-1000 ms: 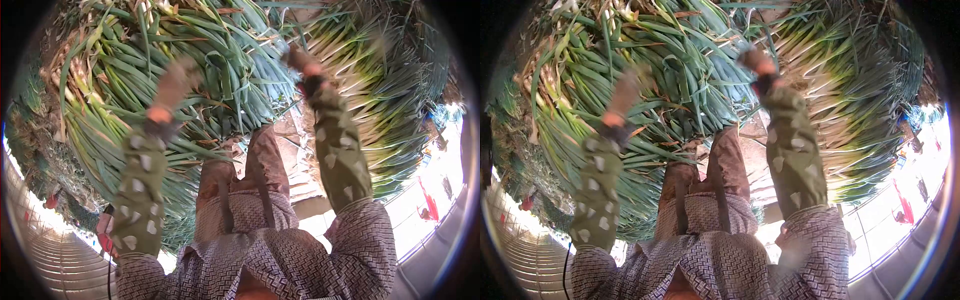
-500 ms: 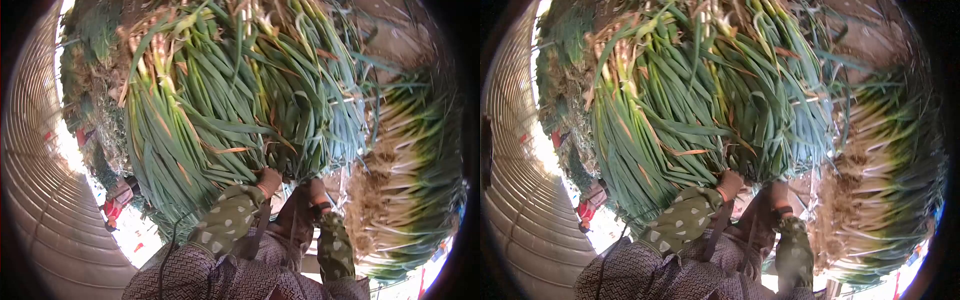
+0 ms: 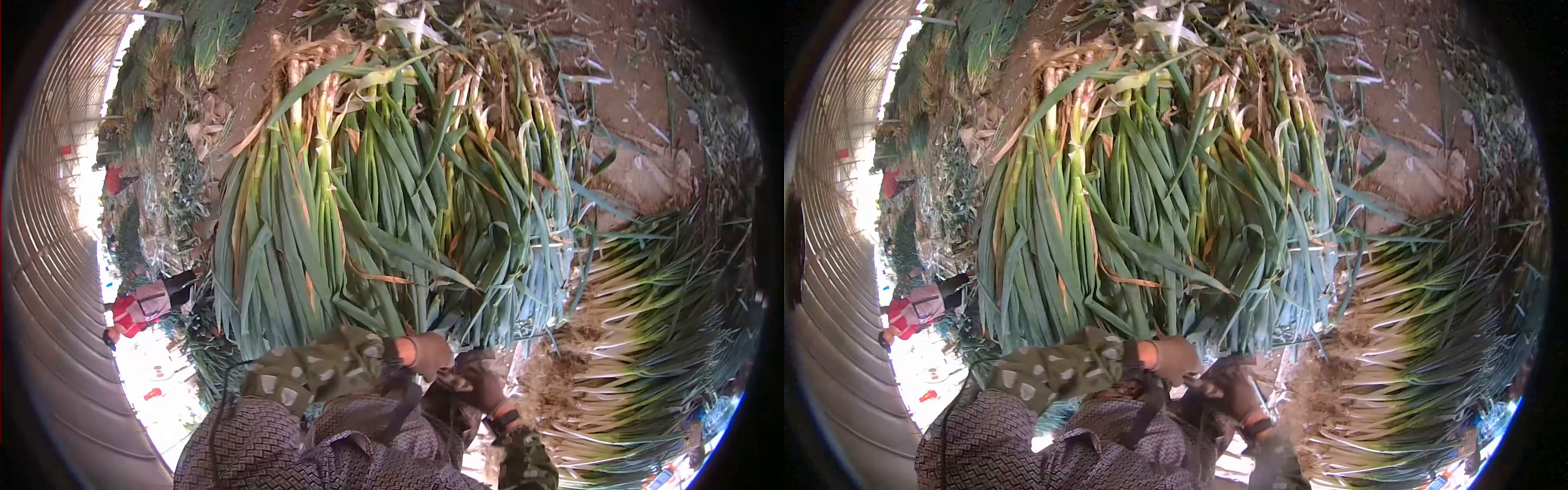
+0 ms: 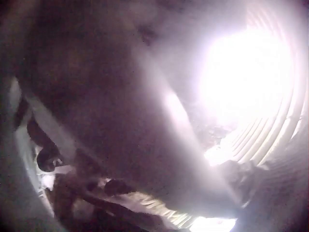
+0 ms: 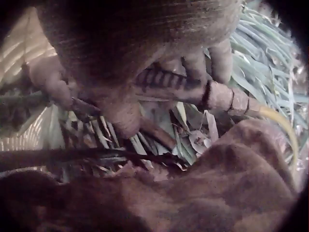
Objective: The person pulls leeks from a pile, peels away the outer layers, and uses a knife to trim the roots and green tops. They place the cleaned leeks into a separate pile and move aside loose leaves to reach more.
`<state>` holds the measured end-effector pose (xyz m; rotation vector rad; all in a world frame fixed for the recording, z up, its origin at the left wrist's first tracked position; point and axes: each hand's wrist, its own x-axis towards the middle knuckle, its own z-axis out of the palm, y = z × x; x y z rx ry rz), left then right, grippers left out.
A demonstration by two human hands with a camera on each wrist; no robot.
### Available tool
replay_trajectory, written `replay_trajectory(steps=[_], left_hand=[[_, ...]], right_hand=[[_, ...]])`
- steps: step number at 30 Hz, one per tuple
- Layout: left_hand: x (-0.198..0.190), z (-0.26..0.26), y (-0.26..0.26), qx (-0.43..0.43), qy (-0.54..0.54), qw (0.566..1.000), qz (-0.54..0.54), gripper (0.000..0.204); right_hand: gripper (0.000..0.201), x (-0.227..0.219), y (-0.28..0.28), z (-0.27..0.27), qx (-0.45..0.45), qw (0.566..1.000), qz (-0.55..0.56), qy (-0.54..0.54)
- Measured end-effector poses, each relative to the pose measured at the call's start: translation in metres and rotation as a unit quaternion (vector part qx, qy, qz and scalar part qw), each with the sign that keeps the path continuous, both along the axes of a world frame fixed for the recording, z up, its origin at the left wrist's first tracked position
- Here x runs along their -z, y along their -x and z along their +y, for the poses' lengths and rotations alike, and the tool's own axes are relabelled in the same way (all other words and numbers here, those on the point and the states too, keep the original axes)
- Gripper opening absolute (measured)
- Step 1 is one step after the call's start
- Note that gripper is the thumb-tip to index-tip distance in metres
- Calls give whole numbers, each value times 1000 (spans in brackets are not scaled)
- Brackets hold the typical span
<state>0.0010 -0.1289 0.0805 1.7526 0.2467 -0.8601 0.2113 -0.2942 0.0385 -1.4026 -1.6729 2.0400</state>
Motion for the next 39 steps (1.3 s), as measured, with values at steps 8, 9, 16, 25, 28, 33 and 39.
replay_trajectory(steps=[8,9,16,25,28,33,39], left_hand=[[-33,20,43,-66,66,989,-112,41],[-41,22,45,-81,77,989,-101,31],[-2,-6,150,-137,-389,909,56,27],[2,102,149,-608,-309,731,-12,44],[56,160,146,-650,-388,653,10,53],[91,246,150,-593,-475,622,189,98],[91,262,118,-612,-450,594,264,103]], right_hand=[[68,-91,19,31,8,947,238,217],[68,-99,22,36,14,937,259,232],[29,-96,-106,4,-35,944,-61,323],[31,-143,35,205,234,947,-211,-56],[31,-126,114,249,218,954,-197,-62],[34,-86,151,263,113,972,-167,-124],[33,-59,113,256,178,965,-189,-39]])
